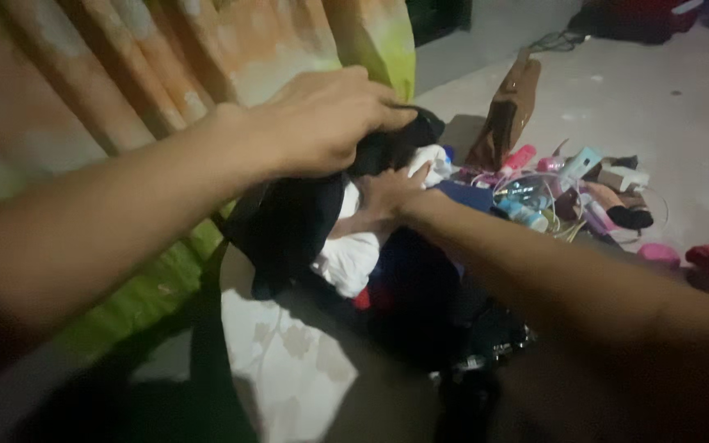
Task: The person packs a black backpack on a table, placing folded clothing items one at a time into the main compartment and pressing them down to fit. They then zip the compartments closed and adjust the bag on the table.
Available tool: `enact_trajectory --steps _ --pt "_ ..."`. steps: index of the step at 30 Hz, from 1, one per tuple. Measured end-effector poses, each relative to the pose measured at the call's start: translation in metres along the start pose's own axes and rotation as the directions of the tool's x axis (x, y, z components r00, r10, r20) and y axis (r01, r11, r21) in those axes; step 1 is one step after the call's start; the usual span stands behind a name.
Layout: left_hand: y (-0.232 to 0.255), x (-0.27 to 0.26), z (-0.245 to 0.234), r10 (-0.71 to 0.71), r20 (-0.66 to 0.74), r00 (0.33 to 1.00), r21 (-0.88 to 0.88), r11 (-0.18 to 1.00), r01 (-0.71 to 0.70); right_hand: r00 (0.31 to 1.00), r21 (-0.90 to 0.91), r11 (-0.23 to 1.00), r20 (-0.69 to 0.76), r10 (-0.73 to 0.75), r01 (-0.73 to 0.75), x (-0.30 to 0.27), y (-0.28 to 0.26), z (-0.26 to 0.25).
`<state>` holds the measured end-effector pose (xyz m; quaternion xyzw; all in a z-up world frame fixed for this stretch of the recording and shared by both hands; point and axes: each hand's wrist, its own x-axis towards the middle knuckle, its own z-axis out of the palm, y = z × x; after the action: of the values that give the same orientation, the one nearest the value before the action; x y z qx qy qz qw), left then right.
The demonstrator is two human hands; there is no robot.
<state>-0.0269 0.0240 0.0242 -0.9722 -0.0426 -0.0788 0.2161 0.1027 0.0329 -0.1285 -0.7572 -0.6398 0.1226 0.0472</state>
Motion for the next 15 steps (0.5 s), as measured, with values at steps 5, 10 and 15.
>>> enact_trajectory --steps 5,10,15 --pt "-0.005 0.002 0.002 -0.004 -0.055 0.998 -0.039 0.999 0.002 0.951 -0.103 0.984 -0.257 -0.170 0.148 0.018 0.000 0.009" --pt "-0.007 0.007 0.005 -0.051 -0.002 0.999 -0.069 0.996 0.051 0.886 -0.114 0.967 -0.387 -0.255 0.228 0.030 -0.008 0.017" --pt "-0.006 0.008 0.010 -0.060 -0.049 0.997 -0.081 0.995 0.056 0.851 -0.131 0.959 -0.441 -0.285 0.253 0.023 -0.022 0.030"
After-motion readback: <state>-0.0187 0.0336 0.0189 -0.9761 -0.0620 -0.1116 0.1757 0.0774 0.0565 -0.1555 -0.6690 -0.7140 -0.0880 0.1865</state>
